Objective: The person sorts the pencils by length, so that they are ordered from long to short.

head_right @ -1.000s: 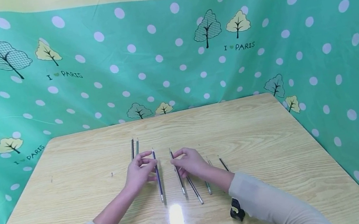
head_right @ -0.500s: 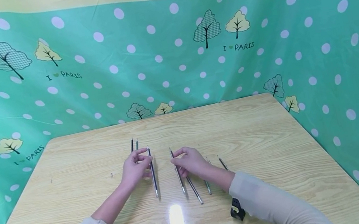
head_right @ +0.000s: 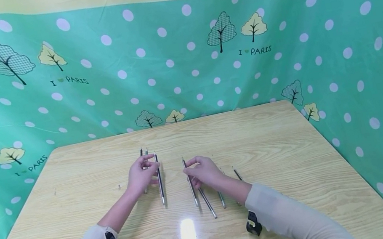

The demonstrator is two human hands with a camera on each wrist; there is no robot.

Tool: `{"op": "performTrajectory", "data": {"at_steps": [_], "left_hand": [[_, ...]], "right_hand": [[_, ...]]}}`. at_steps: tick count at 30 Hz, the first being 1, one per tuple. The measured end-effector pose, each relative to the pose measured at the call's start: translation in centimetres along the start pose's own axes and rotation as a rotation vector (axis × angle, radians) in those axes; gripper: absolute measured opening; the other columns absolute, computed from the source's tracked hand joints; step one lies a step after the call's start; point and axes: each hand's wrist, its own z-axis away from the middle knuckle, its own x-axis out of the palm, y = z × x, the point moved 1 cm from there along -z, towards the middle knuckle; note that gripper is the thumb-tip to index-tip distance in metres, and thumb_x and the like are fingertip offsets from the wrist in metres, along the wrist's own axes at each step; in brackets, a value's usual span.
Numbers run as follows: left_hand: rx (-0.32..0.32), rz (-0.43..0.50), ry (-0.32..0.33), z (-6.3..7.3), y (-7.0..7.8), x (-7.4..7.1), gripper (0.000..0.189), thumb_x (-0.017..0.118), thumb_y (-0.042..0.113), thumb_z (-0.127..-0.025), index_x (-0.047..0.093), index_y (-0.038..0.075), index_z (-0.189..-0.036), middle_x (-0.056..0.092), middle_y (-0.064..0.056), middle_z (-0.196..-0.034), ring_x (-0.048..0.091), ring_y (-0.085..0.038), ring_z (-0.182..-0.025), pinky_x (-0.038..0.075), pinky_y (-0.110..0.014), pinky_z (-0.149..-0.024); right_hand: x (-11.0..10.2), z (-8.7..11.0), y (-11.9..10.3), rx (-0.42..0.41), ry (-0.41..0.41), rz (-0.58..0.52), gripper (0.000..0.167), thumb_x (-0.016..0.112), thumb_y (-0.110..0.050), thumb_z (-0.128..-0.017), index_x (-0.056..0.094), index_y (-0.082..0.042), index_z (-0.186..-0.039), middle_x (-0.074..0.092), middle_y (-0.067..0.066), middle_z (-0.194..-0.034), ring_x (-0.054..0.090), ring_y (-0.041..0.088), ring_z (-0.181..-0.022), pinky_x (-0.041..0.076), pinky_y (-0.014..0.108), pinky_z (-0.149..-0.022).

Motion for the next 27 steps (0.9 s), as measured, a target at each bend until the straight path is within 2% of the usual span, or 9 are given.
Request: {"op": "performTrajectory", "data": {"at_steps": [12,19,27], "left_hand": [[-0.008,-0.057,0.006,-2.1,0.0,-0.8,0.045,0.062,0.015,-0.088,0.049,0.011,-0.131,0.055,-0.013,-0.107,0.063,-0.017,-0.071,0.061,-0.035,-0.062],[-0.023,-0.058,0.026,-3.1,-0.1,-1.1,0.043,0.062,0.014,-0.088,0.050,0.011,-0.129,0.056,-0.012,-0.105,0.062,-0.016,-0.069,0.061,-0.035,-0.060],[-0.016,-0.114,0.037,-4.2,-0.4,-1.4,0.042,0.061,0.015,-0.089,0.050,0.011,-0.129,0.056,-0.010,-0.101,0.060,-0.015,-0.068,0.061,-0.034,-0.061]], "right_hand": [[0.1,0.0,0.4,0.006,0.029,-0.001,0.030,0.063,-0.012,-0.087,0.055,-0.001,-0.114,0.060,0.002,-0.066,0.055,0.012,-0.048,0.050,0.021,-0.044],[0.1,0.1,0.4,-0.003,0.006,-0.018,0.033,0.064,-0.014,-0.088,0.053,0.000,-0.116,0.059,0.001,-0.066,0.055,0.011,-0.049,0.049,0.020,-0.045],[0.2,0.1,0.5,-0.006,-0.008,-0.024,0.036,0.064,-0.015,-0.088,0.051,0.001,-0.117,0.059,0.000,-0.066,0.055,0.010,-0.049,0.049,0.020,-0.045]]}}
